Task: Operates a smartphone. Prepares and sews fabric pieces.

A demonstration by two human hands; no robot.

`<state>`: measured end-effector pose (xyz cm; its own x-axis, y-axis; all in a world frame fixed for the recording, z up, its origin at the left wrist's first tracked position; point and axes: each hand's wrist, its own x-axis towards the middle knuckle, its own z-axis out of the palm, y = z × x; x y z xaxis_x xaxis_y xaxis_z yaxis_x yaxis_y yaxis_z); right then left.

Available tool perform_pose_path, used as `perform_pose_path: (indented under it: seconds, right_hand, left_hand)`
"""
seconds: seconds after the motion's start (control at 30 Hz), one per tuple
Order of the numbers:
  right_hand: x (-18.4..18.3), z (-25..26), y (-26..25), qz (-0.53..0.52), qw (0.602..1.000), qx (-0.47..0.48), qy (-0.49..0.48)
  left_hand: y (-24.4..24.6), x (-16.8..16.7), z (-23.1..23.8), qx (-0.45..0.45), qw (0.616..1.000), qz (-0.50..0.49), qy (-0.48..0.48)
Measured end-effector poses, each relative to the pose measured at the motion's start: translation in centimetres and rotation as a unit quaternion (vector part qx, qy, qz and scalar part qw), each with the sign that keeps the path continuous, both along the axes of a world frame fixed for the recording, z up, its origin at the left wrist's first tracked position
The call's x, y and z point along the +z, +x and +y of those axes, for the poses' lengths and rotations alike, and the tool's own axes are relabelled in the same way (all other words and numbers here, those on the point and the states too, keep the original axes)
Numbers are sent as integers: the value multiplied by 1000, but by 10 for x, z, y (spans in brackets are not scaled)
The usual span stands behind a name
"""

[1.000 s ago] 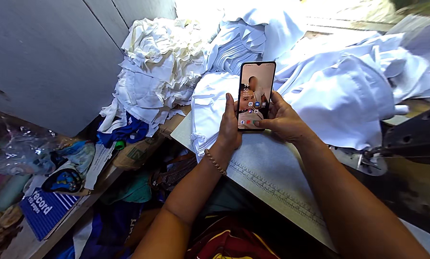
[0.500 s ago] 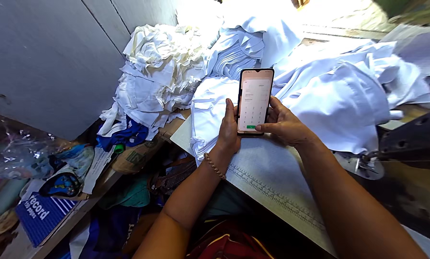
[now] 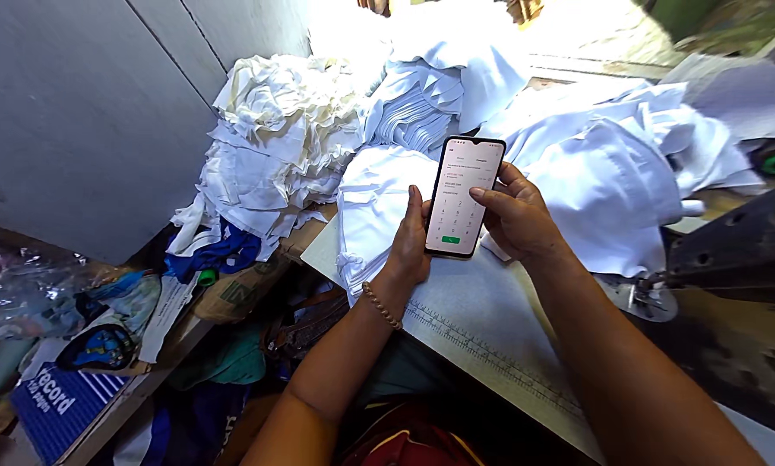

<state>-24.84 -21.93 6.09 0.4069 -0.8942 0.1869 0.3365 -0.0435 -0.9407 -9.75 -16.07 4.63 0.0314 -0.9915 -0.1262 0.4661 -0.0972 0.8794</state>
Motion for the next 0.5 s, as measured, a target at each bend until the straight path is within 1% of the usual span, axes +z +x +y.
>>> perform_pose_path:
  seconds: [0.13, 0.23, 0.37, 0.43, 0.5]
  right_hand:
    - [-3, -4, 2, -8, 1000, -24, 0]
    - [-6, -5, 3, -9, 1000, -21, -9]
    - [-11, -8, -1, -2, 999, 20, -31]
    - [-11, -9, -2, 7, 999, 44, -23]
    - [-9, -7, -1, 7, 999, 47, -13]
  left_hand:
    - [0, 1, 1, -4, 1000, -9, 1]
    - [0, 1, 2, -4, 1000, -8, 5]
    - [0, 1, 2, 2, 1000, -4, 6]
    - [0, 1, 2, 4, 1000, -3, 7]
    - [0, 1, 2, 5, 1000, -1, 8]
